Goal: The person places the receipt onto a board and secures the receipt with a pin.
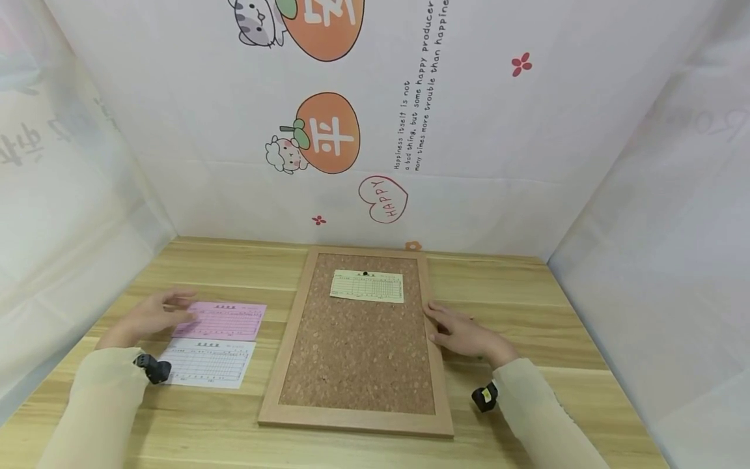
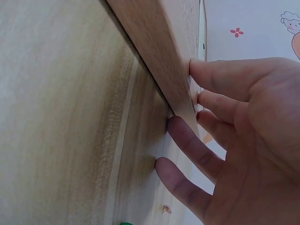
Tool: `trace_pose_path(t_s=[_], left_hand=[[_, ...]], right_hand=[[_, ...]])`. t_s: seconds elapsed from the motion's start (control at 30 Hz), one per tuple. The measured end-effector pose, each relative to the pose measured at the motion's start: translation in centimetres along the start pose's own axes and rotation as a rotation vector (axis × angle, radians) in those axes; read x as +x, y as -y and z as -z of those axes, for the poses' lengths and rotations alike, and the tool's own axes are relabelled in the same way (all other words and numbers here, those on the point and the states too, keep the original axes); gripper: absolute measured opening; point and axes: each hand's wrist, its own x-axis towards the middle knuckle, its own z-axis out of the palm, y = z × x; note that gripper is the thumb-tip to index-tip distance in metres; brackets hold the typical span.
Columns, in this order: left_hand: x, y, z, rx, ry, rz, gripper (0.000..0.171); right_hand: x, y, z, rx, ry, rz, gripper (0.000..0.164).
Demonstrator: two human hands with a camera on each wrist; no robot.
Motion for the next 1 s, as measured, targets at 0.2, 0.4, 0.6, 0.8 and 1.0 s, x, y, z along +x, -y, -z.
trace_pose_path(t_s=[0.2,0.4,0.6,0.8,1.0], left_hand=[[-0.1,0.0,0.0,0.034,-0.009,0.053,0.074],[0.1,-0.2,0.1,0.138,-0.027,0.133,0.079],[0.5,-0.1,0.0,0.151,-0.029,0.206,0.085],[0.4,-0.5,-0.2,0.119,-0.056,0.248,0.079],[0.3,-1.3,-0.2,0.155,-0.060,0.261,0.075]], right_hand=[[0.0,-0.2,-0.1,-0.003,-0.004,0.000,0.063],[-0.1,-0.1,-0.1,0.004,-0.007,-0.002,0.064],[-0.1,0.0,-0.3,0.000,-0.003,-0.006,0.064],[-0.1,-0.1,-0.3,0.002,-0.003,-0.002,0.064],[0.0,-0.1,-0.4,0.010,-0.020,0.014,0.063]])
